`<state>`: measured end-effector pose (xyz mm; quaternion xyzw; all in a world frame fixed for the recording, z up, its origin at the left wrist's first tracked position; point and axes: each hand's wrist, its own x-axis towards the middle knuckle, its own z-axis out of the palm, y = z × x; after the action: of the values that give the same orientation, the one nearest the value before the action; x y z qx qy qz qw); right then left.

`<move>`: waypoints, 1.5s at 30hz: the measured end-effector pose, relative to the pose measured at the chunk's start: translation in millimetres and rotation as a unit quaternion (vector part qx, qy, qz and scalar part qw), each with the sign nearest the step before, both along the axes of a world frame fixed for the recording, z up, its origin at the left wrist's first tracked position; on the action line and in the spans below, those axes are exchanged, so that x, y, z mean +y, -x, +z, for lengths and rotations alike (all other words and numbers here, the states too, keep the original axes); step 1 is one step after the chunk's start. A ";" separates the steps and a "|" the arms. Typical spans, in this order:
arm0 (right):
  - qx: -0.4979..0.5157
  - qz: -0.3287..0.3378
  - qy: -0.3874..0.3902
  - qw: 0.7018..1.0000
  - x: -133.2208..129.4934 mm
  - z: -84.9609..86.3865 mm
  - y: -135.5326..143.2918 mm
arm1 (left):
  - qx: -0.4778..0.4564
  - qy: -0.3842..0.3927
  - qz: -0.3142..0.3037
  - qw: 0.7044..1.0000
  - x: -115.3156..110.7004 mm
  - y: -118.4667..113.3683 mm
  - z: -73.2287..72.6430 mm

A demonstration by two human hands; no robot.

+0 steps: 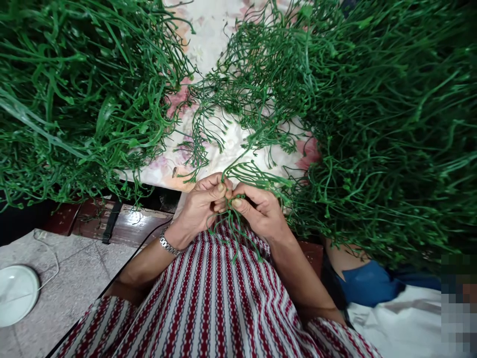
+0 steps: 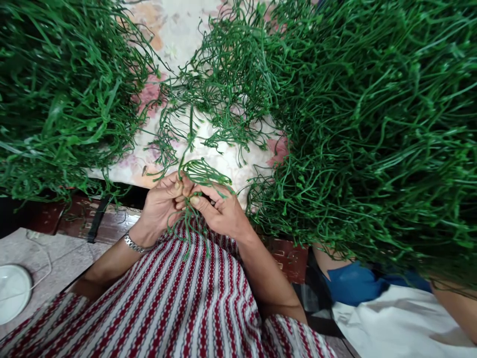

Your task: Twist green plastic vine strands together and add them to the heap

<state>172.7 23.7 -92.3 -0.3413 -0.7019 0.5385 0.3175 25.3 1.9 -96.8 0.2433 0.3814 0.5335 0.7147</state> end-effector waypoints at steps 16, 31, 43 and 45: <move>0.071 0.053 0.099 0.991 4.6 0.4 0.2 | -0.043 -0.031 0.012 0.999 -0.9 -0.1 7.8; 0.098 0.079 -0.046 0.991 3.4 -1.7 1.4 | -0.088 0.048 0.007 0.995 11.1 -1.9 12.5; -0.033 -0.094 0.014 0.995 -5.9 7.6 -1.1 | 0.046 -0.057 0.100 0.992 13.0 -5.0 18.3; -0.054 -0.089 0.009 0.995 -6.4 6.6 3.9 | 0.065 -0.062 0.116 0.989 11.8 -11.2 18.7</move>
<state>168.8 17.3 -85.7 -0.4335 -0.6804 0.4952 0.3224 36.5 13.7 -78.0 0.2750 0.4190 0.6184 0.6053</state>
